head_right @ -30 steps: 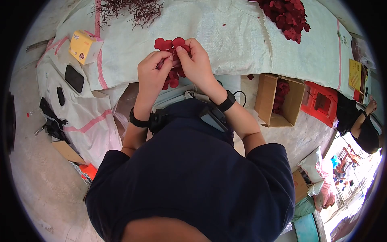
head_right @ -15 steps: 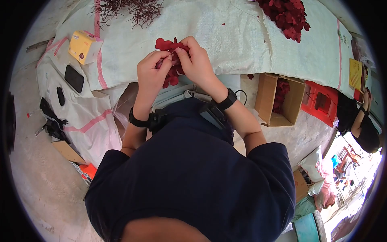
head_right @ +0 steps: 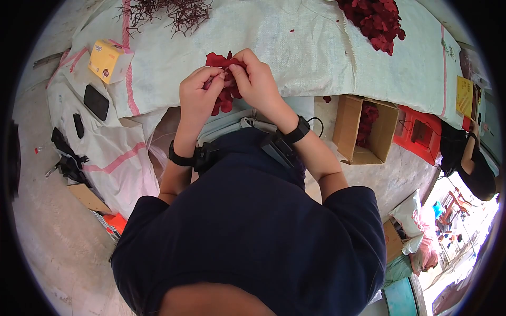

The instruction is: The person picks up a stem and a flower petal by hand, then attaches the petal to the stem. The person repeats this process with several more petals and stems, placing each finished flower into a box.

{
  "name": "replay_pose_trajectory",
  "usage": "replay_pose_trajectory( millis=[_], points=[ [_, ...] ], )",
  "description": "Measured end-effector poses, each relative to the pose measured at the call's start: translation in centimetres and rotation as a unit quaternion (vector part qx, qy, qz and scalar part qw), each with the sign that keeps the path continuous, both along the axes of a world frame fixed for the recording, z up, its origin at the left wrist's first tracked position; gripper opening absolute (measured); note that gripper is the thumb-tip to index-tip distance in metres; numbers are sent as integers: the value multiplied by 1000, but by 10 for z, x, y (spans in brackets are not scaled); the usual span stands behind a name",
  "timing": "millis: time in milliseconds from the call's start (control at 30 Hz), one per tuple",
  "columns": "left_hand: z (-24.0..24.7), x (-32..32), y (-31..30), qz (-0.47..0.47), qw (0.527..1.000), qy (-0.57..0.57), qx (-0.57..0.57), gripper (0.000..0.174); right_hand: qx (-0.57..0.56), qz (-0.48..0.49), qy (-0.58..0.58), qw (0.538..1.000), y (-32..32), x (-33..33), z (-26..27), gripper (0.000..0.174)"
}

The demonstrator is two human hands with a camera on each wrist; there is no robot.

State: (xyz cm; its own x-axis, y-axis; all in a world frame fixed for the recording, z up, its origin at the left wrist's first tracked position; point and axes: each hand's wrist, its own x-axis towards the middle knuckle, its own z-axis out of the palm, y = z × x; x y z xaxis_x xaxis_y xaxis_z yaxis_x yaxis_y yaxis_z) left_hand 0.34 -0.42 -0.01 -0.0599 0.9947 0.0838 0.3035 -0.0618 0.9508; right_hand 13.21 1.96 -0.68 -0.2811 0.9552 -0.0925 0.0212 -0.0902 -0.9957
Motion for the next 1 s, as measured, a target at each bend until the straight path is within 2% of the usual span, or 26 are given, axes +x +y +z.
replay_pose_trajectory(
  millis=[367,467,633,867,900,933,1000],
  points=[
    [-2,0,-2,8,1000,-16,-10,6,39,1,-47,998,-3,-1,-11,4],
    [-3,-3,-3,-20,998,-8,-66,10,50,6,-57,997,-4,-1,-13,4],
    [-5,-3,-4,-21,997,-3,-71,10,39,8,-51,998,-5,0,-11,4],
    [-14,-5,12,2,987,-115,-110,9,12,23,-27,999,18,6,-6,7],
    [-13,-8,16,1,988,-114,-106,9,9,-32,19,999,29,9,-8,8],
    [-10,-13,19,22,979,-162,-122,11,5,-85,65,994,35,13,-8,9],
    [-6,-23,23,67,952,-257,-153,16,21,-116,69,991,40,22,-2,9]
  ],
)
